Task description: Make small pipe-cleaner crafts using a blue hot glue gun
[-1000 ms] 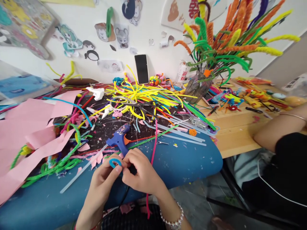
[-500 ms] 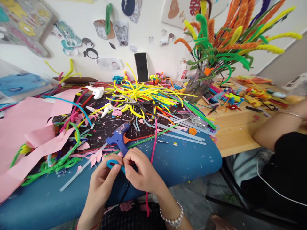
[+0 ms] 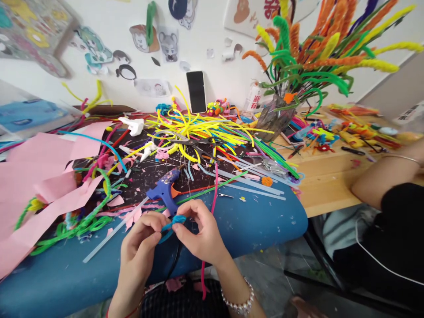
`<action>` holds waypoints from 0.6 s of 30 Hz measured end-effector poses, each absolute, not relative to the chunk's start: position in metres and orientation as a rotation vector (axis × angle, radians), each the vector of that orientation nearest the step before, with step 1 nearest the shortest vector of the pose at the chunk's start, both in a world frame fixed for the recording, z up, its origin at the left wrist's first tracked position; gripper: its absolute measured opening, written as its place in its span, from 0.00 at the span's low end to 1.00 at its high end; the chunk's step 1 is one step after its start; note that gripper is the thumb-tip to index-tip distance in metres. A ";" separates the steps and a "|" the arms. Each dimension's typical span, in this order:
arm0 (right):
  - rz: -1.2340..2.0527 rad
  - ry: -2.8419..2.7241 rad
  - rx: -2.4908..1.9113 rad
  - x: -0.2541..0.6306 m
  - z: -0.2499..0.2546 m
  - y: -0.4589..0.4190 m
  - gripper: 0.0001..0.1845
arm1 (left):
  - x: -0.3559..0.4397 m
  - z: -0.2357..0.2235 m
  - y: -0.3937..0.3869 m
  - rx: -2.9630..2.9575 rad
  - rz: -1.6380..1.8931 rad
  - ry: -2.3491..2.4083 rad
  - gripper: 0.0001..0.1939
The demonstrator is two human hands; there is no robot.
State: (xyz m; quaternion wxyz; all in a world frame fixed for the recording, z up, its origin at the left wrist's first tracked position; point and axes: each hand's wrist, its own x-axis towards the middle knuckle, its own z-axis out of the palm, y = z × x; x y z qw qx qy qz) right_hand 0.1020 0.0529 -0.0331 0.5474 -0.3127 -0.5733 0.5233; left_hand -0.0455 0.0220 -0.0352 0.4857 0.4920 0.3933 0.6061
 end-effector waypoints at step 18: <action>1.469 -1.257 -0.539 0.109 -0.036 0.053 0.13 | -0.040 -0.027 0.020 1.367 1.303 1.204 0.05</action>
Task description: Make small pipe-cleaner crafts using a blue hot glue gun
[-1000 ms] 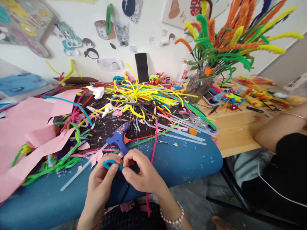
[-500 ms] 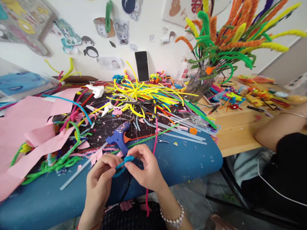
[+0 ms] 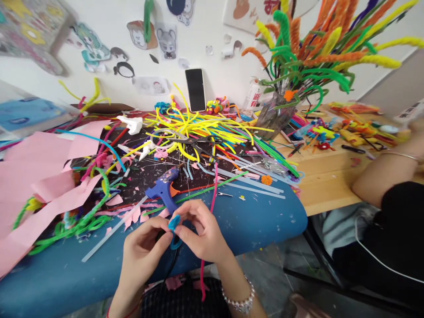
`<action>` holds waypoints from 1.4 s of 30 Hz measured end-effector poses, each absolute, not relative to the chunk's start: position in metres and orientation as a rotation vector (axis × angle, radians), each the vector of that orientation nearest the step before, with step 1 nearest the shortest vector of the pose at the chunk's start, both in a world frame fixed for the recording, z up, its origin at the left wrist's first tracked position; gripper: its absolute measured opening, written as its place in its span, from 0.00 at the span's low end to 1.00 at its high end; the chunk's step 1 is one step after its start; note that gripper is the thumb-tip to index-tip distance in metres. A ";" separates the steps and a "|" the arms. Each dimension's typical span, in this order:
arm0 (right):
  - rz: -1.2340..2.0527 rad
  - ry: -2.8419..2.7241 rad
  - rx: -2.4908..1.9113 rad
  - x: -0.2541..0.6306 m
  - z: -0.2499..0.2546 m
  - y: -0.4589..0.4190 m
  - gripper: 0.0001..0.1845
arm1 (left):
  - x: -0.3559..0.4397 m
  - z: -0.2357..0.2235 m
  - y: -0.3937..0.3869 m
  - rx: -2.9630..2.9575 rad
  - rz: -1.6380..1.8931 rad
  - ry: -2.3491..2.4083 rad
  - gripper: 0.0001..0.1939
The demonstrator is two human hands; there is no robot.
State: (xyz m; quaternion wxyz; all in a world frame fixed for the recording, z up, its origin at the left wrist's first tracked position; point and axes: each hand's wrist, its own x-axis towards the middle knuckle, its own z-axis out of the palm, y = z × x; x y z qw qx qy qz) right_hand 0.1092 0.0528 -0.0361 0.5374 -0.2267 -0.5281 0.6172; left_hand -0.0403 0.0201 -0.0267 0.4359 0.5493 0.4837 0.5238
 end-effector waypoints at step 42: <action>1.588 -1.215 -0.782 0.106 -0.026 0.060 0.09 | -0.038 -0.031 0.024 1.185 1.279 1.172 0.07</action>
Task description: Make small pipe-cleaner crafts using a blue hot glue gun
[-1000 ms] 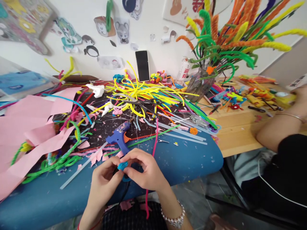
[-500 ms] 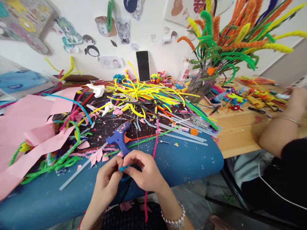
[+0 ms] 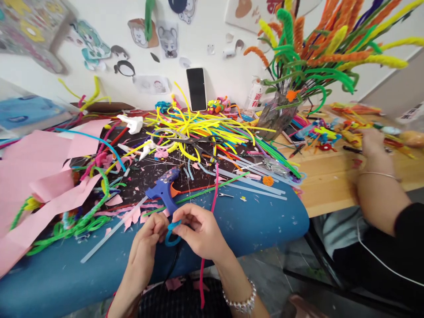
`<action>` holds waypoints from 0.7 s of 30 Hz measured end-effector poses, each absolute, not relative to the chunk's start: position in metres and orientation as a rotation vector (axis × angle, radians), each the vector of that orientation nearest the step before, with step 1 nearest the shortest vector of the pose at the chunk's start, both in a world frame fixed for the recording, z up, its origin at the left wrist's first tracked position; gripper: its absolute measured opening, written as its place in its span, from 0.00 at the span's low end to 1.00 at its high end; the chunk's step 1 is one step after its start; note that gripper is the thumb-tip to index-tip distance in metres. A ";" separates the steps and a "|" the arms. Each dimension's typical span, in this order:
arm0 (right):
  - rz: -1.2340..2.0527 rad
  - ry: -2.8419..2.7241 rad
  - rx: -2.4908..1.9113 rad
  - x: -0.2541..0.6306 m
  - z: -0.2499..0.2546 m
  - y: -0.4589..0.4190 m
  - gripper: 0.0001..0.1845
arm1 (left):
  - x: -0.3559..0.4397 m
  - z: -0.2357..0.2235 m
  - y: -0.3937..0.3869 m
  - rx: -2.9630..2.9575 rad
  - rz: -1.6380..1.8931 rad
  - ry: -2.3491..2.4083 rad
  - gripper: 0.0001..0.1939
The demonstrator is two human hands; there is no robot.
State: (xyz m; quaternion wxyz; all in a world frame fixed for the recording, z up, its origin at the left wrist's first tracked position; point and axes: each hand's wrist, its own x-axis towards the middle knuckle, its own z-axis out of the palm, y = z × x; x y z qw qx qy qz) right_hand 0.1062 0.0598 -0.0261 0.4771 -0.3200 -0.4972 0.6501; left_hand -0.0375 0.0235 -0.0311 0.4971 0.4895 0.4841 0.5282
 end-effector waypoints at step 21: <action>1.640 -1.217 -0.721 0.111 -0.031 0.062 0.10 | -0.039 -0.023 0.024 1.483 1.337 1.217 0.06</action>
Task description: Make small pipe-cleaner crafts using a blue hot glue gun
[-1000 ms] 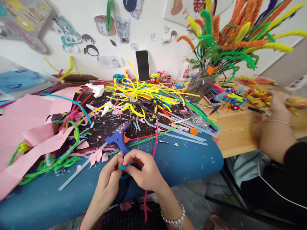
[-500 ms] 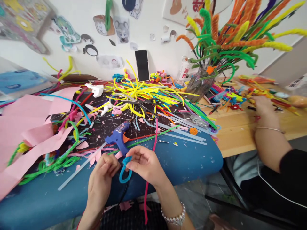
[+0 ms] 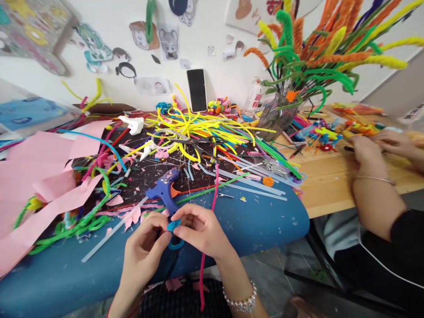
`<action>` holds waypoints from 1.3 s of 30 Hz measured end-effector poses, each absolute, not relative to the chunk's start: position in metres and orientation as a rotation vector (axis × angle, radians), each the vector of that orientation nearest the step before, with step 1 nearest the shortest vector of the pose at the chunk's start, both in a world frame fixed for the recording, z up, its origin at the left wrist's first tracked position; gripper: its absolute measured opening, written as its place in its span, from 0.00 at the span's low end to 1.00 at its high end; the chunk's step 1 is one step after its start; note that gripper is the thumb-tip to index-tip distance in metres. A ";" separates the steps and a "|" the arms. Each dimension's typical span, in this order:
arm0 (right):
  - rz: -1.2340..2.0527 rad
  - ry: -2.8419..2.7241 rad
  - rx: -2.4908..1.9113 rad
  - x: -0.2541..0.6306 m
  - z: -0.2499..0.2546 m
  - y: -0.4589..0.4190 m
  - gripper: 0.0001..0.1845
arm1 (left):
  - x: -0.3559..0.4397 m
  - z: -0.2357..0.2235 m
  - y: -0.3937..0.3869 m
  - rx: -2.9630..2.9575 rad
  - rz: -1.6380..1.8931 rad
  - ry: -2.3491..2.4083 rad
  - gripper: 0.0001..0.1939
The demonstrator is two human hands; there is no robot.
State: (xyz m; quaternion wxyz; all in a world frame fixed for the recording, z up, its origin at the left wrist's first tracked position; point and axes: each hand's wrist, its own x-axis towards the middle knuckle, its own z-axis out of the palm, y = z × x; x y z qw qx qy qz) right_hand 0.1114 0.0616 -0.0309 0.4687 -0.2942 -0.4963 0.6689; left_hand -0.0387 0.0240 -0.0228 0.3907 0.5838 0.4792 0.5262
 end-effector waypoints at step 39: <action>1.711 -1.029 -0.738 0.111 -0.035 0.061 0.10 | -0.039 -0.030 0.019 1.466 1.337 1.396 0.08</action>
